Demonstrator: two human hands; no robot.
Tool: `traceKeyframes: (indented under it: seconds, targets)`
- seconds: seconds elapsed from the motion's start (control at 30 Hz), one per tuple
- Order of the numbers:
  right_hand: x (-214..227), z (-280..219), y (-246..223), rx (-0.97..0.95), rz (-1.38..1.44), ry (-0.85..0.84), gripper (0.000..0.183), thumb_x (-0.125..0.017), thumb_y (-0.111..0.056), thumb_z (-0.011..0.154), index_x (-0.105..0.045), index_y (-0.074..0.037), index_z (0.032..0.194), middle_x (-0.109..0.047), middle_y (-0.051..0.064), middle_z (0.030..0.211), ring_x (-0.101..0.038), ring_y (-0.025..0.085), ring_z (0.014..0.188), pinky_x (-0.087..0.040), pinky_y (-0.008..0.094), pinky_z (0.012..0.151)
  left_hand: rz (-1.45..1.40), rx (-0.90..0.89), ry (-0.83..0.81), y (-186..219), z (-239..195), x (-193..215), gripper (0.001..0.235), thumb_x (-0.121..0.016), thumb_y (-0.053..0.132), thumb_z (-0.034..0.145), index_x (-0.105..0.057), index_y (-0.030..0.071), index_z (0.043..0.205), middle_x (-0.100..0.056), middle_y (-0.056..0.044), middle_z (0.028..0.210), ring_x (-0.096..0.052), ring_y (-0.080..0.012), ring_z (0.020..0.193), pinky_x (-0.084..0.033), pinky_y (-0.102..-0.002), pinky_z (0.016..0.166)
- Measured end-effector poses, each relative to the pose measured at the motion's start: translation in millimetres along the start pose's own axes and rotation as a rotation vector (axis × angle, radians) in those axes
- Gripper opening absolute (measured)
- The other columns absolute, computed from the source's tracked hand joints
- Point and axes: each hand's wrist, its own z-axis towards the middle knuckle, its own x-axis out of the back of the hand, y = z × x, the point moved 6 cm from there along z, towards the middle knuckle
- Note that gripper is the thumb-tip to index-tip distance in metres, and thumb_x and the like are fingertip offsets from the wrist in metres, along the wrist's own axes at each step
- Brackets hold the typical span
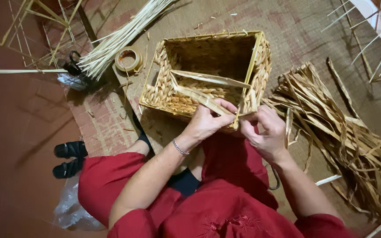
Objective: The person weaves a rectangular basket using dried palm leaves, interlacing strips through the existing structure to build up the sides. They repeatedly insert and pull the leaves through the weave, adjusting tension and alignment.
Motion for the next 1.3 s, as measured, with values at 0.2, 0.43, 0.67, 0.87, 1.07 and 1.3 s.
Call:
traceKeyframes:
  seconds: [0.2,0.43,0.67,0.87,1.07,1.3]
  targets:
    - [2,-33,29,-0.102,0.268,0.112,0.008,-0.068,0.002,0.089,-0.063,-0.004,0.085,-0.064,0.004,0.083,-0.06,0.012,0.075,-0.051,0.028,0.067,0.008,0.018,-0.019,3,-1,-1,0.019,-0.08,0.019,0.088,-0.078,0.002,0.097,-0.076,-0.004,0.088,-0.068,-0.0085,0.082,-0.056,-0.023,0.076]
    - [29,-92,71,-0.313,0.527,0.24,0.017,-0.068,-0.017,0.097,-0.061,-0.01,0.083,-0.059,0.0,0.077,-0.054,0.008,0.067,-0.046,0.026,0.061,-0.206,0.163,-0.044,-21,6,0,0.056,-0.089,0.013,0.076,-0.059,-0.001,0.122,-0.069,-0.004,0.09,-0.066,-0.0133,0.081,-0.057,-0.031,0.074]
    - [173,-237,145,-0.715,0.261,0.279,0.014,-0.067,-0.017,0.103,-0.069,-0.003,0.101,-0.068,0.007,0.093,-0.062,0.012,0.078,-0.051,0.027,0.07,-0.024,-0.012,-0.046,-14,9,1,0.079,-0.092,0.016,0.074,-0.048,0.007,0.139,-0.063,-0.005,0.1,-0.061,-0.0112,0.09,-0.054,-0.027,0.085]
    - [242,-361,181,-0.921,0.08,0.386,0.011,-0.064,-0.007,0.107,-0.063,0.001,0.1,-0.065,0.008,0.09,-0.06,0.013,0.077,-0.049,0.028,0.075,-0.04,-0.026,-0.083,-2,7,-5,0.061,-0.088,0.014,0.076,-0.057,0.009,0.128,-0.065,0.001,0.108,-0.061,-0.01,0.093,-0.052,-0.025,0.083]
    - [266,-388,207,-1.162,-0.487,0.22,0.022,-0.07,-0.016,0.105,-0.063,0.001,0.095,-0.062,0.01,0.078,-0.057,0.018,0.064,-0.047,0.034,0.061,-0.038,-0.082,-0.111,-2,5,-3,0.048,-0.086,0.01,0.079,-0.061,0.007,0.12,-0.062,0.0,0.107,-0.058,-0.0106,0.101,-0.05,-0.026,0.092]
    - [276,-417,203,-1.391,-0.89,-0.112,0.037,-0.08,-0.034,0.092,-0.066,-0.001,0.102,-0.067,0.014,0.087,-0.064,0.022,0.076,-0.053,0.035,0.072,-0.019,0.048,-0.109,-5,5,-4,0.035,-0.083,0.012,0.08,-0.065,0.006,0.109,-0.066,-0.001,0.098,-0.062,-0.0109,0.091,-0.053,-0.027,0.083]
